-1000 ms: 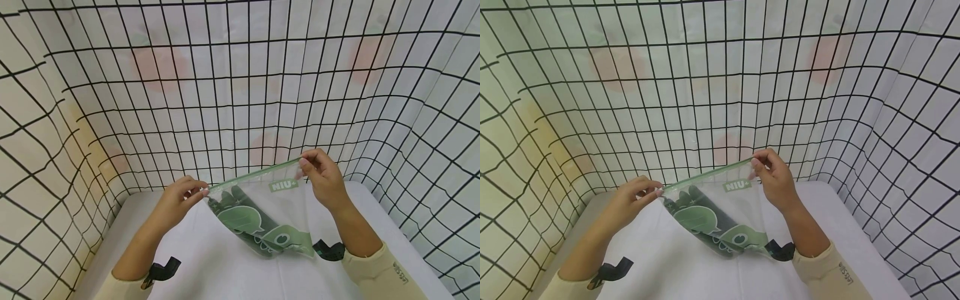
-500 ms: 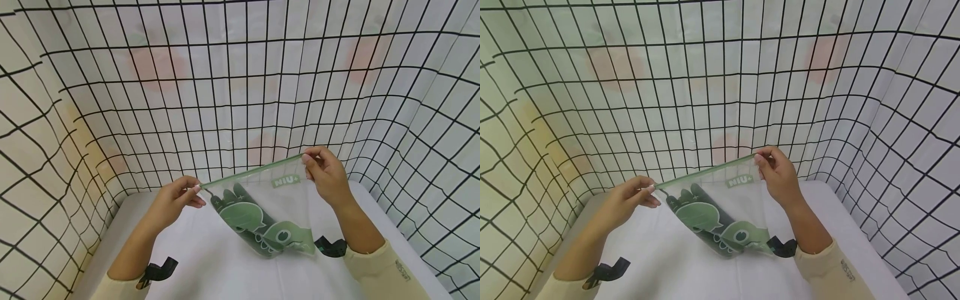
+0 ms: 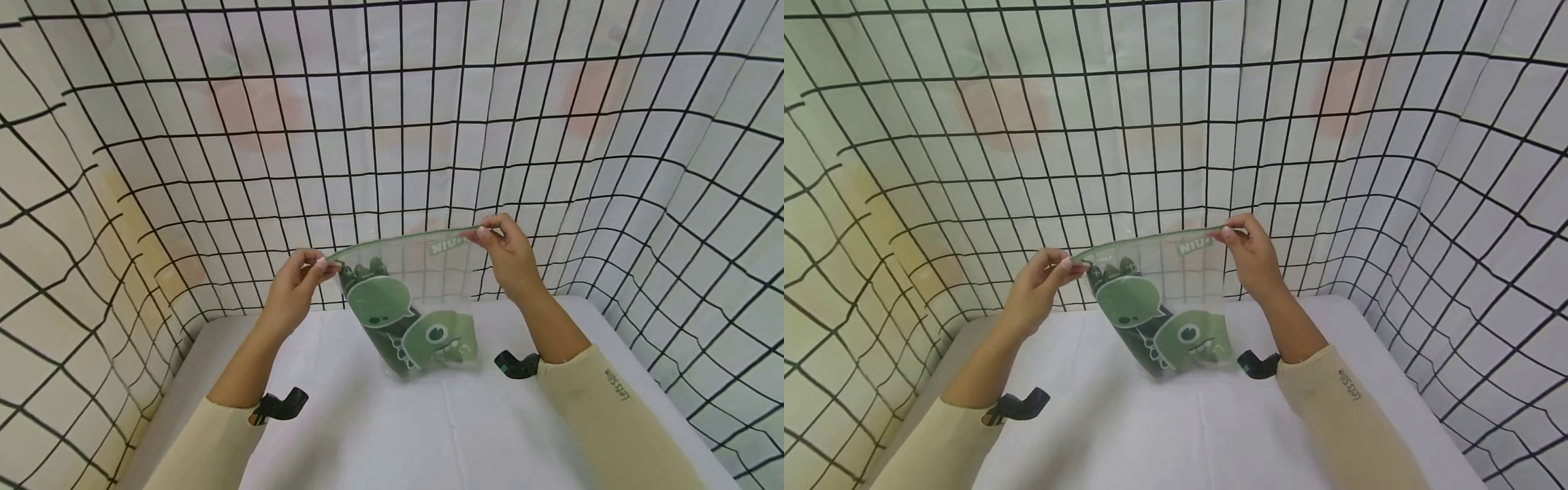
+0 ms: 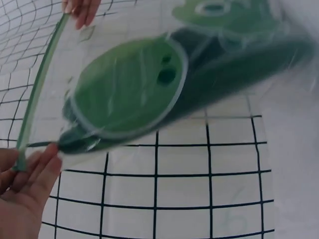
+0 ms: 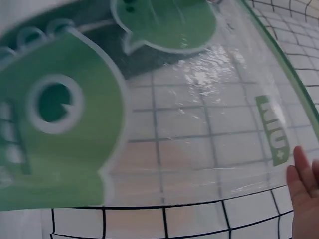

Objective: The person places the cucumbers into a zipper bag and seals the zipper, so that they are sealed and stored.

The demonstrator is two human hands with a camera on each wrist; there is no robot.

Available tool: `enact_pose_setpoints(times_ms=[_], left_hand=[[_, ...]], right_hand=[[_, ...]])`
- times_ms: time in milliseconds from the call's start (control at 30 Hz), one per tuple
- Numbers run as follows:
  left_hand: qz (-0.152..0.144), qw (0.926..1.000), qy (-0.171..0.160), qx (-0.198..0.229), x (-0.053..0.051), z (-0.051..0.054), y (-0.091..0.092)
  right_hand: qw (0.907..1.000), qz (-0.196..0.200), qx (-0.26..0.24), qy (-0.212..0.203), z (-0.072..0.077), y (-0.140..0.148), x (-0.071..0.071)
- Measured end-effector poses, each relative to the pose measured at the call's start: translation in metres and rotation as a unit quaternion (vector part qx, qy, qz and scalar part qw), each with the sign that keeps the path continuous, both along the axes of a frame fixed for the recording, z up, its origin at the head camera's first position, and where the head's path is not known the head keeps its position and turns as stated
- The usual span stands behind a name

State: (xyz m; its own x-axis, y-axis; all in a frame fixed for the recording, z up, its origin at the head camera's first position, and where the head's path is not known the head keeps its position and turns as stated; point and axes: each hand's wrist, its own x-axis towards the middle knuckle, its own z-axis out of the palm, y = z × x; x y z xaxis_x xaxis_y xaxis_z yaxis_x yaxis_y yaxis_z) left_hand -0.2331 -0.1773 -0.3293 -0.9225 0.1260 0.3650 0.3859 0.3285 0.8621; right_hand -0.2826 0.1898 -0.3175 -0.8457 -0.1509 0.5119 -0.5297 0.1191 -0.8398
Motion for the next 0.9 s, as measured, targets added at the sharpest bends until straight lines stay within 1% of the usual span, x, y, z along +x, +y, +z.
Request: enact_pose_setpoints(times_ms=[67, 133, 200, 267, 333, 400, 500, 567, 667, 733, 833, 900], left_hand=[[0.033, 0.9989, 0.026, -0.020, -0.007, 0.001, 0.002], [0.046, 0.9976, 0.036, -0.038, -0.011, -0.001, 0.002], [0.045, 0.9973, 0.030, -0.050, -0.011, -0.006, 0.000], [0.030, 0.9983, 0.009, -0.049, -0.008, -0.013, -0.004], [0.004, 0.9988, -0.015, -0.047, 0.000, -0.020, -0.008], [-0.028, 0.9980, -0.036, -0.043, 0.009, -0.026, -0.010], [-0.079, 0.9934, -0.062, -0.055, 0.029, -0.037, -0.009], [-0.103, 0.9895, -0.075, -0.067, 0.041, -0.047, -0.007], [-0.129, 0.9839, -0.097, -0.077, 0.054, -0.060, -0.005], [-0.137, 0.9807, -0.113, -0.082, 0.061, -0.068, -0.004], [-0.151, 0.9755, -0.136, -0.085, 0.071, -0.080, -0.002], [-0.160, 0.9729, -0.143, -0.086, 0.077, -0.087, -0.001]], right_hand=[[0.9995, 0.016, -0.025, 0.005, -0.005, -0.003, -0.010], [0.9993, 0.022, -0.032, 0.003, -0.013, -0.004, -0.017], [0.9996, 0.017, -0.020, -0.012, -0.021, -0.003, -0.018], [0.9995, 0.012, -0.005, -0.030, -0.029, 0.000, -0.014], [0.9991, 0.004, 0.017, -0.040, -0.035, 0.005, -0.006], [0.9982, -0.001, 0.039, -0.046, -0.040, 0.011, 0.005], [0.9961, -0.003, 0.075, -0.046, -0.047, 0.020, 0.024], [0.9946, 0.001, 0.093, -0.044, -0.052, 0.025, 0.038], [0.9939, 0.015, 0.104, -0.035, -0.063, 0.031, 0.055], [0.9935, 0.024, 0.107, -0.031, -0.071, 0.033, 0.065], [0.9929, 0.036, 0.109, -0.032, -0.083, 0.035, 0.077], [0.9925, 0.039, 0.110, -0.038, -0.091, 0.036, 0.083]])
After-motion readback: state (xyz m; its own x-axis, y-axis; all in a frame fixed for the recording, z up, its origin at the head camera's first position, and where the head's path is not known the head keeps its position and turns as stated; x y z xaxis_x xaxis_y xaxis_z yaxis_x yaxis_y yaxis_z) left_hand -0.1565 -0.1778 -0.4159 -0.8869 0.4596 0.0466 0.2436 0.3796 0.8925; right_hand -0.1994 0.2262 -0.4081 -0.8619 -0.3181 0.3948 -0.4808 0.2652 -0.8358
